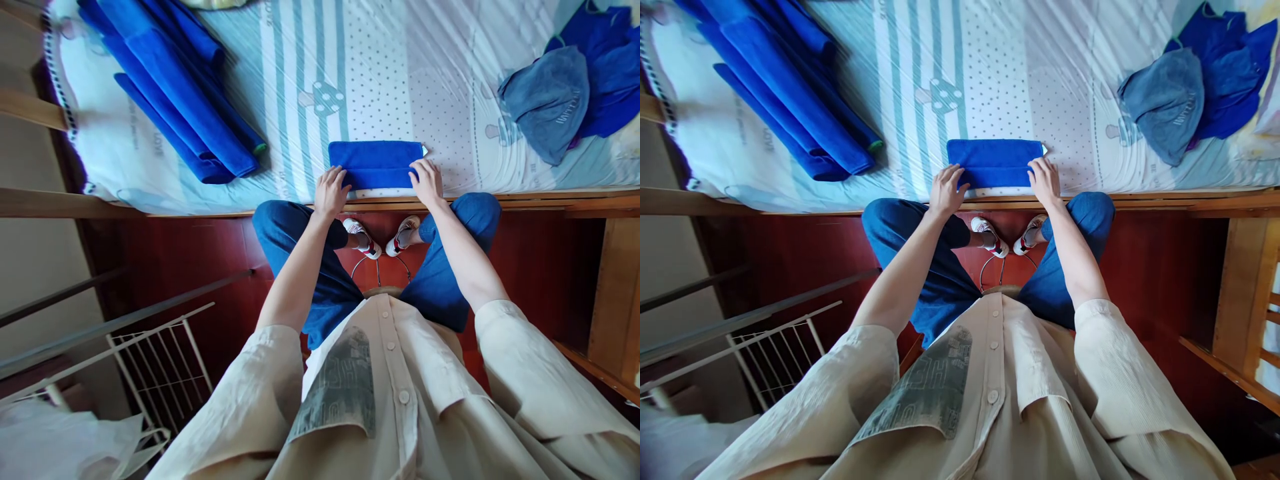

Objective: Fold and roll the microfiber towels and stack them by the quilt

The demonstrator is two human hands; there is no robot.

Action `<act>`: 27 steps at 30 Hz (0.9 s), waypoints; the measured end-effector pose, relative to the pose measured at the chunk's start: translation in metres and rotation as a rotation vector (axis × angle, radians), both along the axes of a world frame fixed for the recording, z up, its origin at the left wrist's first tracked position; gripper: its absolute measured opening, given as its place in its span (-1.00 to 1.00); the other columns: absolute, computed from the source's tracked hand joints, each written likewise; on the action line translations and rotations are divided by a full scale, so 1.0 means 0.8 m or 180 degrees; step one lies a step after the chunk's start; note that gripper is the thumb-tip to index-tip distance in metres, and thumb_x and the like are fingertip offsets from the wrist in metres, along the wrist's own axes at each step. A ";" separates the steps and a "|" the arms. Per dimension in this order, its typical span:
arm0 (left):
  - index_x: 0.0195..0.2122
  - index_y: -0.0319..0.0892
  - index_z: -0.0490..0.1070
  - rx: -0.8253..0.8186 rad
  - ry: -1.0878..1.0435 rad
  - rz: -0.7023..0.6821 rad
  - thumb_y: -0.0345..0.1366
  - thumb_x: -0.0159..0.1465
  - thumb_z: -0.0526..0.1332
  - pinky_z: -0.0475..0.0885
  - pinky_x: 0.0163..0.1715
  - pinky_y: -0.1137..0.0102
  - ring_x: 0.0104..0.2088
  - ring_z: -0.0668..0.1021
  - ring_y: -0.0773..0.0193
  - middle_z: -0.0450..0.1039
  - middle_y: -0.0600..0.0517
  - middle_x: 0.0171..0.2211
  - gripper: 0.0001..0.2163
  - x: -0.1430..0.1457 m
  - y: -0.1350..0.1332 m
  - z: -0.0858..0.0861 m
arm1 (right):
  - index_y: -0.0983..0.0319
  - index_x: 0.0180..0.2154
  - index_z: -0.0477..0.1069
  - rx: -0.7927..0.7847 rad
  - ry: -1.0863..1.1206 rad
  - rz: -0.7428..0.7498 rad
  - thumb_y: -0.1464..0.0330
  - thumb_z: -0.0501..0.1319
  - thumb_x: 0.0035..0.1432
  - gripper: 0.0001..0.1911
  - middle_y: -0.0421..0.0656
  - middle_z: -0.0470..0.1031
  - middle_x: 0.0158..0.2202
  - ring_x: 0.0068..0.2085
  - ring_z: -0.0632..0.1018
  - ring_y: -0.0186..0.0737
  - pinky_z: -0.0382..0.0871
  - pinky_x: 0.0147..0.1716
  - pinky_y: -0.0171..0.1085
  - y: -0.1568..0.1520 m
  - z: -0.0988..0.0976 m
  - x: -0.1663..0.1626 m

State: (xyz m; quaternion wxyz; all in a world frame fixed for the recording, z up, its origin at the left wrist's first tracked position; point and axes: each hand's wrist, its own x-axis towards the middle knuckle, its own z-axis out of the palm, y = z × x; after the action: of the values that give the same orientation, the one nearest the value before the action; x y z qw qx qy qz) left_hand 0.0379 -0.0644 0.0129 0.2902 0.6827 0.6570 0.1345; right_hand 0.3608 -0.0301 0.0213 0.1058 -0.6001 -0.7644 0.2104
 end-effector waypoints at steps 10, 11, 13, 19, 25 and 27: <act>0.55 -0.38 0.17 -0.0123 0.0098 -0.0265 -0.33 0.28 0.18 0.05 0.58 -0.06 0.59 0.16 -0.16 0.20 -0.36 0.53 -0.23 0.005 0.004 -0.022 | 0.28 0.57 0.16 -0.0697 0.0060 0.0295 0.24 0.35 0.33 -0.11 0.05 0.23 0.56 0.59 0.21 0.14 0.08 0.60 0.15 -0.004 -0.002 0.004; 0.54 -0.39 0.19 -0.0117 0.0116 -0.0268 -0.33 0.29 0.18 0.05 0.58 -0.05 0.58 0.18 -0.16 0.22 -0.37 0.52 -0.24 0.004 0.007 -0.024 | 0.28 0.57 0.16 -0.0707 0.0072 0.0272 0.28 0.34 0.32 -0.12 0.04 0.24 0.56 0.58 0.22 0.13 0.08 0.60 0.14 0.000 -0.006 0.004; 0.52 -0.39 0.22 -0.0130 0.0189 -0.0266 -0.35 0.31 0.16 0.07 0.57 -0.04 0.57 0.22 -0.16 0.24 -0.38 0.50 -0.29 0.004 0.012 -0.026 | 0.28 0.56 0.19 -0.0722 0.0076 0.0203 0.35 0.31 0.31 -0.15 0.02 0.27 0.54 0.57 0.25 0.13 0.08 0.61 0.14 0.007 -0.011 0.003; 0.48 -0.23 0.29 -0.0120 0.0185 -0.0265 -0.41 0.43 0.01 0.16 0.50 0.01 0.53 0.30 -0.06 0.34 -0.30 0.46 -0.42 0.000 0.018 -0.028 | 0.24 0.51 0.31 -0.0775 0.0126 0.0038 0.39 0.25 0.33 -0.25 0.01 0.37 0.49 0.54 0.31 0.15 0.08 0.61 0.18 0.018 -0.018 -0.001; 0.40 -0.19 0.36 -0.0160 0.0244 -0.0349 -0.43 0.43 -0.02 0.17 0.46 0.05 0.51 0.33 -0.04 0.34 -0.29 0.47 -0.48 -0.004 0.014 -0.018 | 0.18 0.48 0.38 -0.0714 0.0162 0.0005 0.36 0.24 0.34 -0.31 -0.05 0.44 0.44 0.51 0.37 0.16 0.16 0.58 0.22 0.014 -0.016 -0.003; 0.37 -0.19 0.39 -0.0176 0.0344 -0.0419 -0.45 0.43 -0.04 0.18 0.45 0.05 0.50 0.35 -0.04 0.36 -0.28 0.45 -0.48 -0.004 0.010 -0.009 | 0.18 0.45 0.41 -0.0772 0.0086 -0.0025 0.36 0.24 0.35 -0.34 -0.03 0.45 0.43 0.48 0.41 0.20 0.22 0.54 0.23 0.010 -0.010 -0.004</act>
State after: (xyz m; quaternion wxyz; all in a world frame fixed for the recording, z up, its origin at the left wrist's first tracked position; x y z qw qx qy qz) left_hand 0.0350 -0.0566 0.0055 0.2813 0.7224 0.6288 0.0599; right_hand 0.3577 -0.0218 0.0136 0.0436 -0.6087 -0.7295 0.3090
